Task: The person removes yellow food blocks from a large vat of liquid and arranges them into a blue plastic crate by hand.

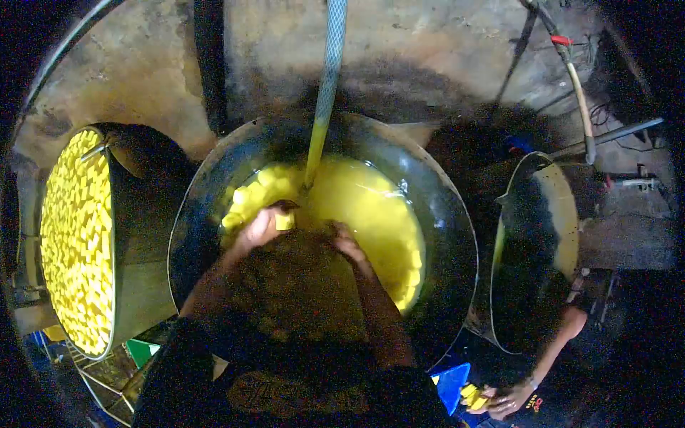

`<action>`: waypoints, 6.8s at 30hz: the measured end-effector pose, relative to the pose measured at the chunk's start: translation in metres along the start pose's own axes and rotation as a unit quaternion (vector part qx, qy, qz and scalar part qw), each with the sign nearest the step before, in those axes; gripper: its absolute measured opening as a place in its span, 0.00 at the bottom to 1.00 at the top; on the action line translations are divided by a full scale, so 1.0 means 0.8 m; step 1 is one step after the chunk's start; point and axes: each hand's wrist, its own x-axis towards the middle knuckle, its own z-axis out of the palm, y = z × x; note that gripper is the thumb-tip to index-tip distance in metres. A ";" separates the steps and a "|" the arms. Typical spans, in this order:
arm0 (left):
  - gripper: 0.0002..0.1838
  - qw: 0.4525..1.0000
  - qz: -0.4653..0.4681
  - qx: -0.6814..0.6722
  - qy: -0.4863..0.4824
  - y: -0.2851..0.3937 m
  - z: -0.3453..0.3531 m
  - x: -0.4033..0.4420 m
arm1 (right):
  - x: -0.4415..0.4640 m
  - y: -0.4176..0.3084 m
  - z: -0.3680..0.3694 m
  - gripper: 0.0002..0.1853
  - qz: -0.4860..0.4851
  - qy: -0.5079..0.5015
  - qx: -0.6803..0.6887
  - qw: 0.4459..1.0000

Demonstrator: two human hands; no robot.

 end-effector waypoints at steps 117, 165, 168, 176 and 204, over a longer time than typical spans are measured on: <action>0.22 0.450 -0.030 0.822 -0.348 -0.167 0.111 -0.137 | -0.214 -0.038 0.071 0.14 0.204 -0.229 -0.293 0.906; 0.12 0.869 0.175 -0.450 0.108 -0.118 0.164 0.037 | -0.065 -0.145 -0.066 0.16 0.144 0.101 0.141 0.974; 0.12 0.887 0.112 -0.414 0.172 -0.095 0.180 0.028 | -0.066 -0.178 -0.077 0.21 0.061 0.102 0.022 0.993; 0.26 0.863 0.136 -0.464 0.144 -0.123 0.167 0.009 | 0.015 -0.154 -0.046 0.33 -0.059 -0.134 -0.271 0.951; 0.23 0.977 0.086 -0.195 -0.031 -0.078 0.298 0.004 | -0.205 -0.216 -0.146 0.39 -0.013 0.259 -0.176 0.950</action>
